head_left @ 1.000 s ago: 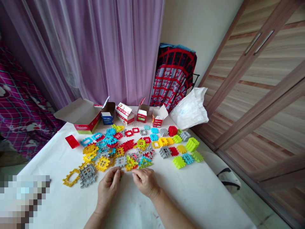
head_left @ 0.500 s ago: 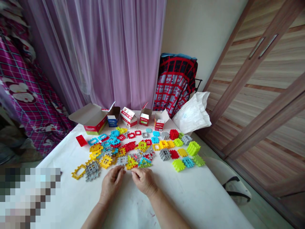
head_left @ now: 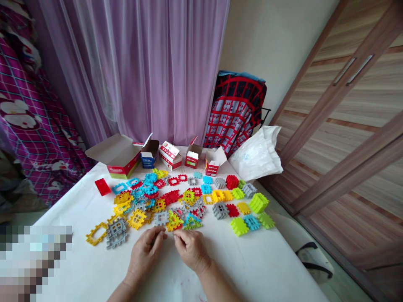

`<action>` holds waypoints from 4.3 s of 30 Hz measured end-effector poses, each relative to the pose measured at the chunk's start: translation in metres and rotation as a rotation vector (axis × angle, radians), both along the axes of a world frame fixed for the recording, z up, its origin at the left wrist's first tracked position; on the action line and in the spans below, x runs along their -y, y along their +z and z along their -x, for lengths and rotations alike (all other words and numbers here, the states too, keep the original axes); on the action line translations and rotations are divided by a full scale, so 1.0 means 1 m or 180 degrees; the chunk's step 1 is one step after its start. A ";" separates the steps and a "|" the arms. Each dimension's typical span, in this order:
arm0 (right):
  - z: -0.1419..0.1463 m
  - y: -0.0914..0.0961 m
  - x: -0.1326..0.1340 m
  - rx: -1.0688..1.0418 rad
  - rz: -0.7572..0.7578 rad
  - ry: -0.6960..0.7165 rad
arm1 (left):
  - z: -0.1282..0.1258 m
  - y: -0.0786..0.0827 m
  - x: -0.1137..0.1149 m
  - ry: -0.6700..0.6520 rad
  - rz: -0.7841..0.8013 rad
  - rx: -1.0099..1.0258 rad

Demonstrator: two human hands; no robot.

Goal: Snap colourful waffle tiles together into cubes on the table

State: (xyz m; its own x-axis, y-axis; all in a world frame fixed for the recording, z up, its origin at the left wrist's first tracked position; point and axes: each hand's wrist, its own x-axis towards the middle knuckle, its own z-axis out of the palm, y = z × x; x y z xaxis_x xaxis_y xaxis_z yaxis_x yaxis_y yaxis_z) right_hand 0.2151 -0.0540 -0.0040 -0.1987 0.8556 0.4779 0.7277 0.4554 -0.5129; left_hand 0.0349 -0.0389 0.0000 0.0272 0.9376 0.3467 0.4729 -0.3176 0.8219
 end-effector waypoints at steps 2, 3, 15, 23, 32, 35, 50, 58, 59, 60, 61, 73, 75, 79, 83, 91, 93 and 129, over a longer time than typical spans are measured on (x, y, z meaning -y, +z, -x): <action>0.000 -0.001 0.000 -0.0051 0.0004 0.0016 | 0.000 0.000 0.000 -0.0106 0.0008 0.0031; 0.000 -0.001 0.000 -0.0102 -0.0002 0.0028 | 0.000 0.000 0.000 -0.0175 0.0024 0.0052; -0.011 -0.002 -0.011 -0.1097 0.0120 -0.0268 | 0.019 0.008 -0.008 0.0262 0.0427 0.0841; -0.012 -0.001 -0.012 -0.1016 0.0075 -0.0260 | 0.018 0.005 -0.008 0.0316 0.0608 0.0958; -0.014 -0.010 -0.014 -0.0846 -0.0017 -0.0177 | 0.012 0.011 -0.004 0.0185 0.0547 0.0896; -0.015 -0.012 -0.014 -0.0767 -0.0033 -0.0201 | 0.008 0.009 -0.005 0.0178 0.0331 0.0605; -0.020 -0.033 -0.018 -0.0666 0.0035 -0.0295 | 0.095 0.000 0.002 0.1174 -0.0365 -0.1398; -0.017 -0.024 -0.018 -0.0612 0.0027 -0.0303 | 0.072 -0.025 -0.007 0.0829 -0.0033 -0.2141; -0.017 -0.023 -0.018 -0.0597 0.0034 -0.0298 | 0.064 -0.023 -0.012 0.0811 0.0021 -0.2143; -0.017 -0.023 -0.018 -0.0592 0.0030 -0.0297 | 0.057 -0.021 -0.017 0.0791 0.0074 -0.2131; -0.017 -0.023 -0.018 -0.0599 0.0012 -0.0297 | 0.050 -0.018 -0.022 0.0768 0.0117 -0.2100; -0.016 -0.028 -0.020 -0.0631 -0.0068 -0.0284 | 0.026 0.006 -0.041 0.0480 0.0101 -0.0817; -0.016 -0.026 -0.019 -0.0634 -0.0077 -0.0277 | 0.027 0.009 -0.043 0.0505 0.0151 -0.0481; -0.015 -0.021 -0.018 -0.0597 -0.0013 -0.0291 | 0.024 0.018 -0.043 0.0587 0.0381 0.0385; -0.013 -0.021 -0.018 -0.0615 -0.0009 -0.0294 | 0.011 0.028 -0.038 0.0251 0.0998 0.1329; -0.014 -0.029 -0.019 -0.0641 -0.0030 -0.0372 | 0.005 0.032 -0.027 -0.0357 0.1985 0.2491; -0.013 -0.027 -0.018 -0.0648 -0.0044 -0.0387 | 0.006 0.030 -0.025 -0.0423 0.2080 0.2589; -0.005 0.031 -0.018 -0.1781 0.1248 -0.0306 | 0.003 0.035 -0.015 -0.0917 0.2093 0.1108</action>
